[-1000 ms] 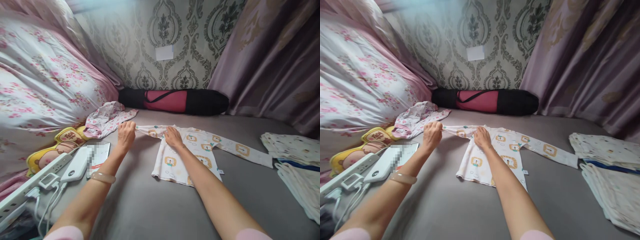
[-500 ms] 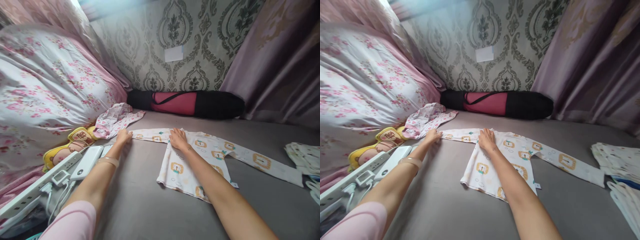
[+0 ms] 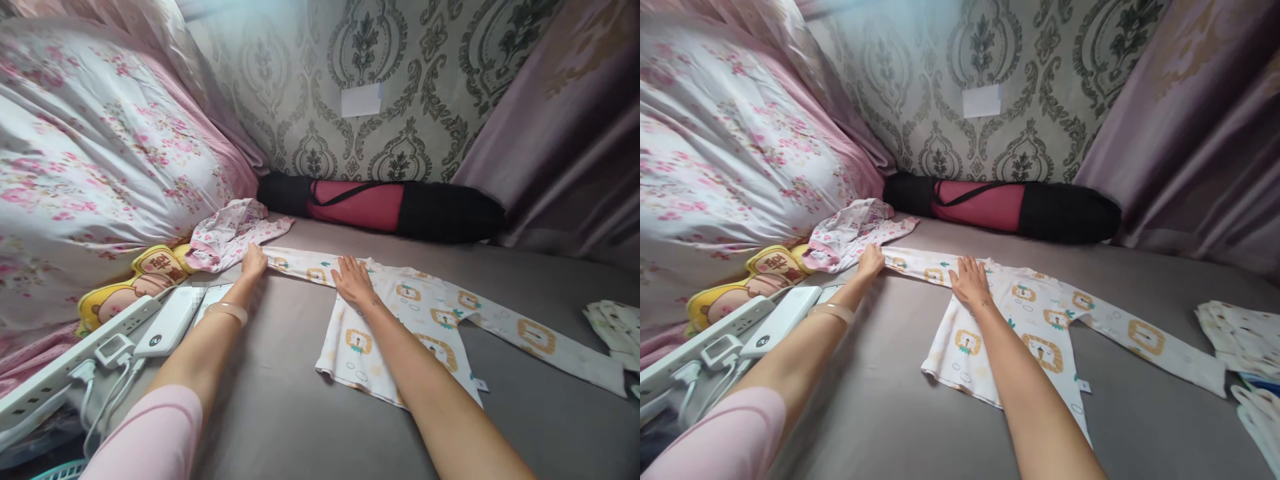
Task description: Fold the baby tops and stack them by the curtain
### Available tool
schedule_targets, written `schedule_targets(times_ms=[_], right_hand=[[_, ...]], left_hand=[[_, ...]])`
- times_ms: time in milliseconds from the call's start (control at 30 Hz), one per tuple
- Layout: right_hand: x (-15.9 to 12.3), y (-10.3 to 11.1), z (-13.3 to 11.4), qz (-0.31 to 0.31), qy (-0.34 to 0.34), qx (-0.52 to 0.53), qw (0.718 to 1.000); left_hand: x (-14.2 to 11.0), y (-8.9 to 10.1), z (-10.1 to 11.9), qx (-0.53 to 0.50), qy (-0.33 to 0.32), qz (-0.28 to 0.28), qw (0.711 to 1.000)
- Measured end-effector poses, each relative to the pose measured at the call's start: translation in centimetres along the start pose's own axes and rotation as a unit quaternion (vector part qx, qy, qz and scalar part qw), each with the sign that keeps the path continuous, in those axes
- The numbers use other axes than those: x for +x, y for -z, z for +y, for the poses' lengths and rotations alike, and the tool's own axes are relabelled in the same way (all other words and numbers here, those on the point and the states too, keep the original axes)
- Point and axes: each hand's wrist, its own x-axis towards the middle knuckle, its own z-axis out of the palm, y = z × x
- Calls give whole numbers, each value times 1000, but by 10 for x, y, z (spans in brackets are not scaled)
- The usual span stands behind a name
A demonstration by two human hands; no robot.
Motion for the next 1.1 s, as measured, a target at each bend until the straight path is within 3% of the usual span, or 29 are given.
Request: schedule_targets(times_ms=[200, 267, 467, 667, 767, 867, 1000, 1067, 1100], right_hand=[[-1, 0, -2, 1, -3, 3, 1000], [-1, -1, -1, 2, -3, 7, 1000], [-1, -5, 0, 15, -1, 13, 1000], [-2, 0, 3, 30, 11, 70, 997], [-4, 11, 10, 55, 6, 155, 986], [-25, 24, 25, 69, 16, 206, 976], [-96, 36, 59, 84, 51, 201, 975], [-143, 40, 79, 91, 36, 198, 975], [-166, 43, 89, 100, 18, 195, 976]], left_hand=[[-7, -5, -6, 165, -89, 2, 982], [-3, -9, -9, 190, -84, -12, 978], [2, -15, -8, 166, -63, -27, 984], [-16, 12, 1, 78, 5, -2, 997], [-50, 29, 4, 51, -71, -5, 996], [-108, 39, 0, -55, -169, -129, 976], [-188, 37, -13, -171, -233, -327, 900], [-213, 31, -21, -160, -254, -347, 889], [-221, 28, -24, -149, -267, -330, 893]])
